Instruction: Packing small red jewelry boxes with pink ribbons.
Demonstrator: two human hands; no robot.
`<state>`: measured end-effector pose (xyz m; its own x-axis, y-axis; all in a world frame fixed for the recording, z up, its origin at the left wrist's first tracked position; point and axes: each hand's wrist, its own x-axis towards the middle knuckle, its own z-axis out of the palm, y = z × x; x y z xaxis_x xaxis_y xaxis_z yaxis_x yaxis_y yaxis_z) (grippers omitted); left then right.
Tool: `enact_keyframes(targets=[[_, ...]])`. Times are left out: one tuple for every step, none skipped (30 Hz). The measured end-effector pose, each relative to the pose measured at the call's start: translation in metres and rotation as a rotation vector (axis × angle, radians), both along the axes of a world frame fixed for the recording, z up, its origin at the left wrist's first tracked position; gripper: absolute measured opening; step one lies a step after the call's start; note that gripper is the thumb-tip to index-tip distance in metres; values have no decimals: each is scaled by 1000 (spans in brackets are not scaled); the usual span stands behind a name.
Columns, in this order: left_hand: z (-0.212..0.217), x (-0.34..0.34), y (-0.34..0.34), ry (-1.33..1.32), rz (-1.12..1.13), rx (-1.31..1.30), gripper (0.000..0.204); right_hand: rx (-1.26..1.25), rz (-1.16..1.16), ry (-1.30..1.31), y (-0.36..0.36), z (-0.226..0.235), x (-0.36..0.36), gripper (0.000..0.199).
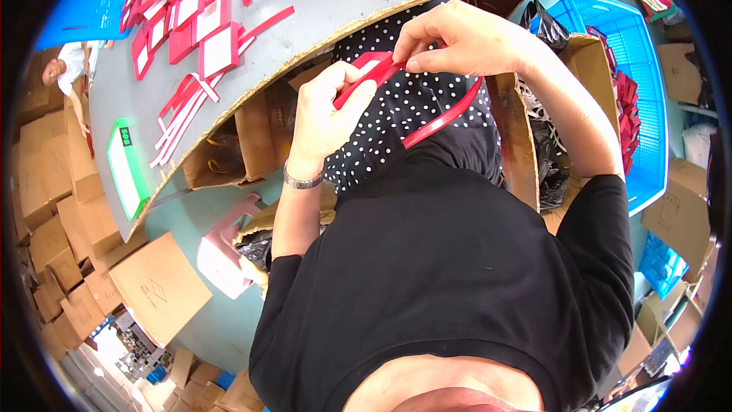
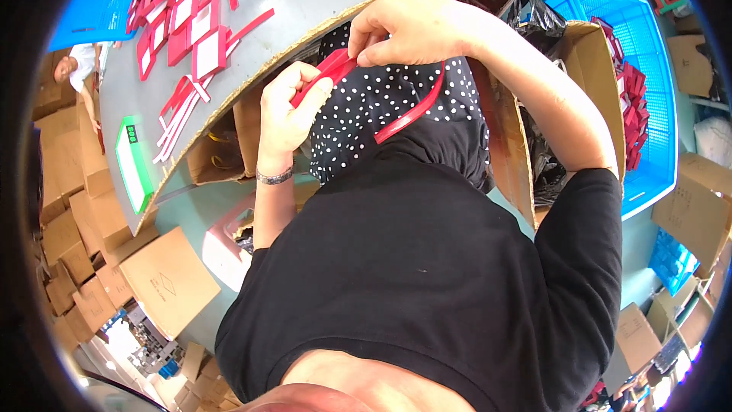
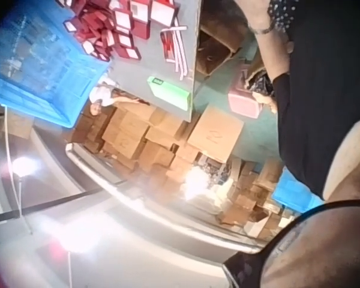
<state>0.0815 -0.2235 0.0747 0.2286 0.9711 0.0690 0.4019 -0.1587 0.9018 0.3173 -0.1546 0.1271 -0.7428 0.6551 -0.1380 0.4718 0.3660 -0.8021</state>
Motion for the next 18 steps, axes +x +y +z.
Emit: enact_keyframes(targets=[[1, 2, 1, 11, -14, 5, 11, 5, -14, 11, -2, 2, 2, 22], [1, 4, 2, -7, -3, 43, 11, 44, -30, 7, -3, 4, 3, 22], [2, 6, 3, -26, 8, 81, 10, 83, -46, 2, -5, 5, 5, 22], [6, 9, 4, -7, 17, 89, 10, 140, -66, 7, -7, 6, 7, 21], [10, 12, 5, 3, 0, 94, 10, 145, -83, 16, -9, 8, 8, 21], [13, 14, 6, 36, 7, 133, 9, 164, -96, 23, -10, 10, 10, 24], [16, 16, 7, 67, 17, 173, 9, 184, -106, 29, -12, 13, 13, 27], [18, 18, 9, 108, 5, 245, 9, 189, -119, 37, -14, 16, 15, 27], [18, 19, 12, 115, -7, 251, 9, 211, -170, 47, -16, 18, 17, 30], [15, 20, 14, 160, 1, 345, 9, 232, -218, 58, -17, 20, 19, 34], [12, 19, 15, 203, 9, 439, 10, 316, -270, 51, -15, 21, 22, 39], [12, 17, 14, 216, 28, 410, 10, 441, -295, 54, -9, 19, 31, 36], [12, 14, 13, 221, 18, 412, 10, 566, -324, 53, -4, 19, 42, 32], [13, 11, 12, 139, 44, 271, 10, 436, -323, 72, -2, 21, 52, 22], [13, 9, 12, 57, 71, 128, 10, 333, -356, 3, -5, 23, 58, 14], [11, 8, 11, 15, 62, 78, 9, 325, -329, 53, -9, 19, 61, 12], [12, 8, 10, 22, 56, 73, 9, 316, -302, 102, -11, 15, 64, 11], [14, 9, 10, -19, 22, 38, 9, 309, -308, 107, -12, 12, 67, 11]])
